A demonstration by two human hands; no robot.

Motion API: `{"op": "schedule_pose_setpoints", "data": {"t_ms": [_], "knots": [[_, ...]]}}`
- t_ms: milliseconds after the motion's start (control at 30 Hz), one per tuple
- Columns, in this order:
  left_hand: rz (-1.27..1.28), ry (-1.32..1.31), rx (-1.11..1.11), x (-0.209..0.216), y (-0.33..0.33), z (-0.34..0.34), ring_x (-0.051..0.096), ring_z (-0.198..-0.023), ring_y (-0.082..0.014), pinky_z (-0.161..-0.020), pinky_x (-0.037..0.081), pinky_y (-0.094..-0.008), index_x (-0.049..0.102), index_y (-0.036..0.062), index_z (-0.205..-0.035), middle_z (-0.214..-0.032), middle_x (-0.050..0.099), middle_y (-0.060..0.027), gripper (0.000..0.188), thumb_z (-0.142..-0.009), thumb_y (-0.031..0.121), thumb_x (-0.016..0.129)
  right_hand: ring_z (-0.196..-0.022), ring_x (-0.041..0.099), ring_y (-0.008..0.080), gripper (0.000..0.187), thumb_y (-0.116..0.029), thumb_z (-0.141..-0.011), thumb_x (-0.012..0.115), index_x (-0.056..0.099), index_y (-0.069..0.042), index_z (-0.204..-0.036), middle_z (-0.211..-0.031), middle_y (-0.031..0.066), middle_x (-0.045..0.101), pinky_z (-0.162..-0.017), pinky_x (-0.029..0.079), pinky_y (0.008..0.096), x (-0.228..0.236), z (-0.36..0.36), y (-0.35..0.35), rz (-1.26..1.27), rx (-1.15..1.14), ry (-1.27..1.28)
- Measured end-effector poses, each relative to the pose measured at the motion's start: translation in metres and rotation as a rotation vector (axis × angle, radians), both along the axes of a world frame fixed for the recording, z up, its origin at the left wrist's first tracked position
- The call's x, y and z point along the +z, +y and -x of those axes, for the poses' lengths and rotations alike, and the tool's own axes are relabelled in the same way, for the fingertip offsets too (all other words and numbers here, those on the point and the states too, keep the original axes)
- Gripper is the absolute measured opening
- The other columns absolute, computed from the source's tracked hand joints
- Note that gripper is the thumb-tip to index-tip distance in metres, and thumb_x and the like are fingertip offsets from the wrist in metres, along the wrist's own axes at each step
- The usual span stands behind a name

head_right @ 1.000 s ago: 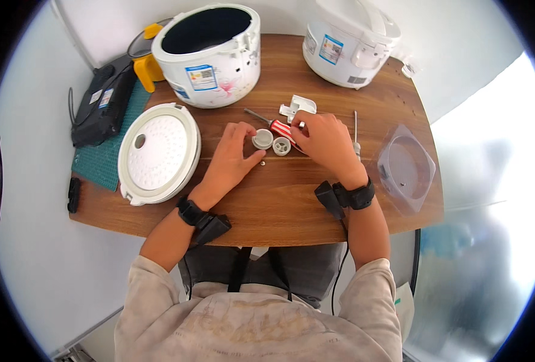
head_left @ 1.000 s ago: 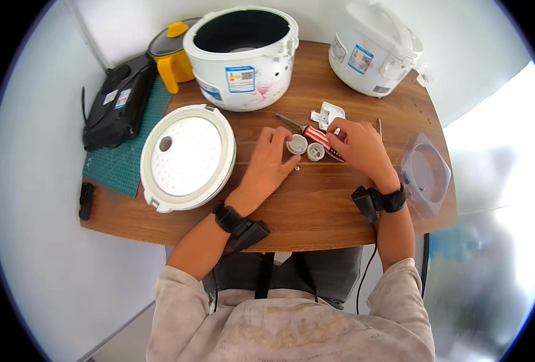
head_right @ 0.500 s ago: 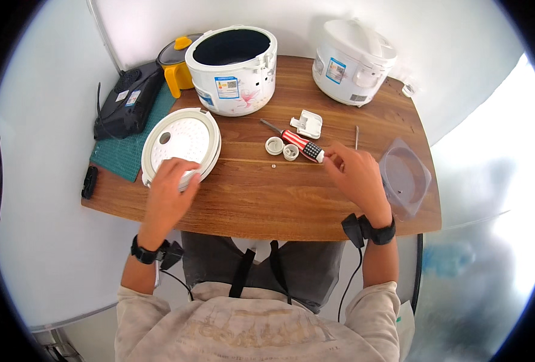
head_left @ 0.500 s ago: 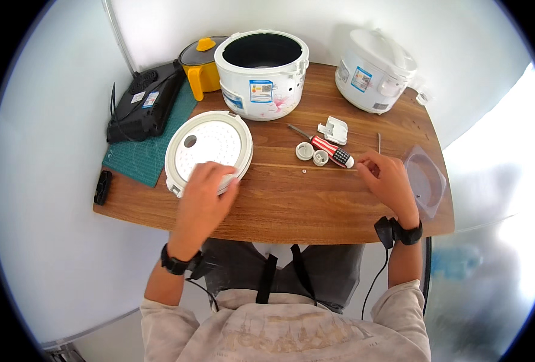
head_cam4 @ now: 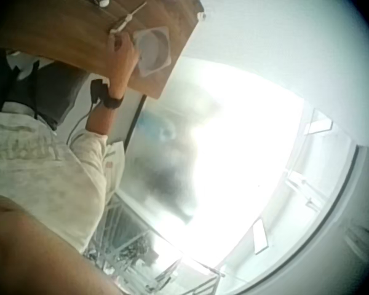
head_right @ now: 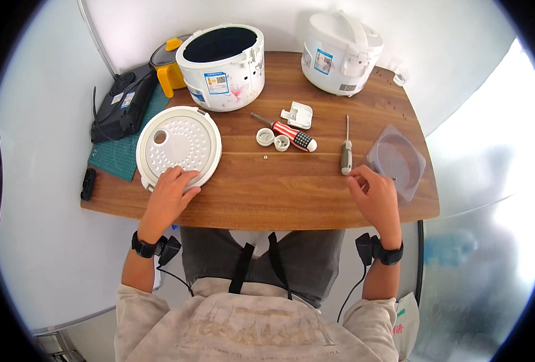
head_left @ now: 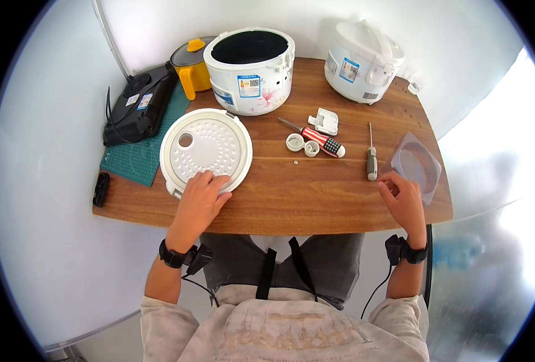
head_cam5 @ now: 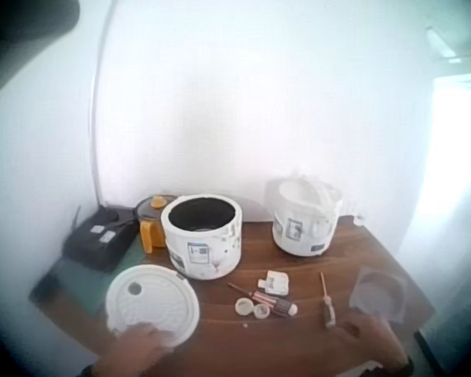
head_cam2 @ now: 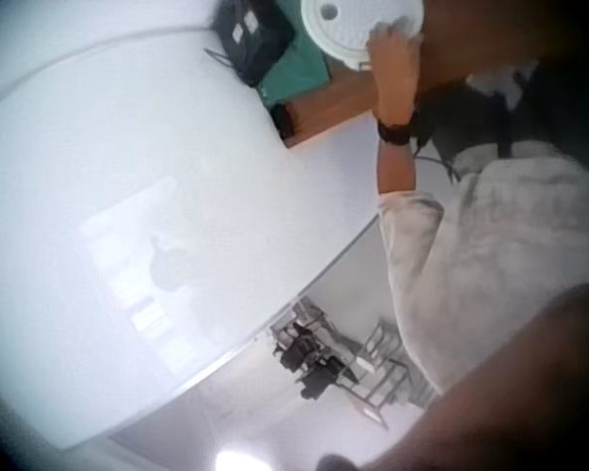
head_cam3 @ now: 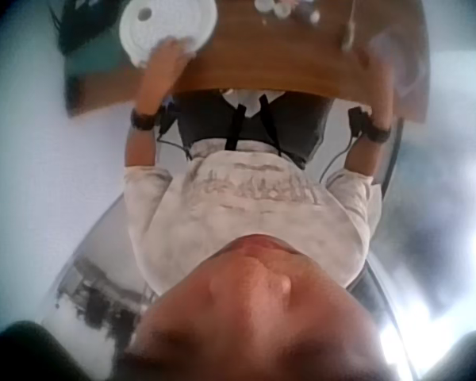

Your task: The person uses a screwdriver to remove screws from a white rice cooker lid, then separates the lid into its component parts. They continue to remove screws from the inner lid piece and place the small parts on the table.

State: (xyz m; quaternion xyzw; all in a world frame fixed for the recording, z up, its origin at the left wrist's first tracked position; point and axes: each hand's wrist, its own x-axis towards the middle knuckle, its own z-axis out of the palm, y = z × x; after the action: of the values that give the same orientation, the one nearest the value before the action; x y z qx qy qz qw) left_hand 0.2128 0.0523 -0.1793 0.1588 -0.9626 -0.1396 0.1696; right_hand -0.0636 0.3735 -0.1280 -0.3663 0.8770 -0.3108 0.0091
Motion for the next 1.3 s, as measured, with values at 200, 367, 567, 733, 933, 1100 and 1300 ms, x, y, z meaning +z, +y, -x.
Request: {"op": "schedule_pose_setpoints", "data": {"t_ms": [200, 367, 567, 733, 933, 1100, 1300], "knots": [[-0.146, 0.091, 0.034, -0.001, -0.004, 0.001, 0.054, -0.085, -0.0260, -0.079, 0.046, -0.0366, 0.064, 0.0043, -0.110, -0.090, 0.056, -0.0108, 0.026, -0.085, 0.010, 0.070, -0.059, 0.061, 0.0231, 0.014, -0.017, -0.091, 0.067, 0.068, -0.003, -0.094, -0.070, 0.0115, 0.066, -0.060, 0.047, 0.0348, -0.009, 0.003, 0.009, 0.000, -0.030, -0.001], [-0.420, 0.231, 0.233, 0.018, -0.003, -0.001, 0.049, -0.067, -0.0182, -0.062, 0.042, -0.0333, 0.064, 0.0028, -0.099, -0.071, 0.052, -0.0065, 0.021, -0.082, 0.011, 0.070, -0.072, 0.066, 0.0290, 0.018, -0.022, -0.093, 0.066, 0.066, -0.006, -0.099, -0.082, 0.0117, 0.069, -0.066, 0.050, 0.0411, -0.028, 0.013, 0.004, -0.081, -0.066, 0.088], [-0.466, 0.254, 0.210, 0.027, -0.007, -0.010, 0.043, -0.065, -0.0111, -0.059, 0.039, -0.0290, 0.064, 0.0030, -0.093, -0.069, 0.046, -0.0013, 0.017, -0.085, 0.015, 0.073, -0.089, 0.068, 0.0371, 0.029, -0.030, -0.093, 0.066, 0.061, -0.008, -0.112, -0.100, 0.0148, 0.070, -0.073, 0.053, 0.0461, -0.055, 0.020, -0.012, -0.165, -0.153, 0.192], [-0.525, 0.198, 0.182, 0.023, -0.002, -0.016, 0.042, -0.066, -0.0092, -0.061, 0.038, -0.0259, 0.064, 0.0033, -0.094, -0.069, 0.045, 0.0005, 0.018, -0.089, 0.018, 0.073, -0.096, 0.066, 0.0447, 0.044, -0.031, -0.093, 0.067, 0.052, -0.003, -0.123, -0.106, 0.0231, 0.068, -0.077, 0.053, 0.0517, -0.061, 0.024, -0.029, -0.169, -0.160, 0.212], [-0.538, 0.210, 0.094, 0.024, 0.004, -0.020, 0.044, -0.067, -0.0092, -0.063, 0.039, -0.0254, 0.065, 0.0032, -0.093, -0.073, 0.049, 0.0003, 0.014, -0.090, 0.015, 0.072, -0.097, 0.063, 0.0499, 0.048, -0.019, -0.093, 0.061, 0.041, -0.002, -0.134, -0.109, 0.0296, 0.065, -0.078, 0.051, 0.0562, -0.066, 0.030, -0.037, -0.078, -0.100, 0.263], [-0.542, 0.159, 0.058, 0.027, 0.004, -0.024, 0.050, -0.070, -0.0114, -0.065, 0.043, -0.0263, 0.068, 0.0016, -0.095, -0.080, 0.057, -0.0028, 0.014, -0.091, 0.014, 0.072, -0.096, 0.062, 0.0503, 0.042, -0.011, -0.093, 0.054, 0.044, -0.001, -0.133, -0.109, 0.0304, 0.065, -0.079, 0.050, 0.0564, -0.062, 0.027, -0.039, -0.036, -0.240, 0.183], [-0.549, 0.093, 0.036, 0.031, 0.010, -0.028, 0.063, -0.080, -0.0182, -0.074, 0.051, -0.0283, 0.070, 0.0011, -0.100, -0.089, 0.064, -0.0081, 0.018, -0.092, 0.017, 0.071, -0.087, 0.065, 0.0434, 0.036, -0.011, -0.096, 0.048, 0.056, 0.000, -0.128, -0.103, 0.0283, 0.067, -0.075, 0.050, 0.0519, -0.045, 0.022, -0.024, 0.107, -0.320, 0.313]]}}
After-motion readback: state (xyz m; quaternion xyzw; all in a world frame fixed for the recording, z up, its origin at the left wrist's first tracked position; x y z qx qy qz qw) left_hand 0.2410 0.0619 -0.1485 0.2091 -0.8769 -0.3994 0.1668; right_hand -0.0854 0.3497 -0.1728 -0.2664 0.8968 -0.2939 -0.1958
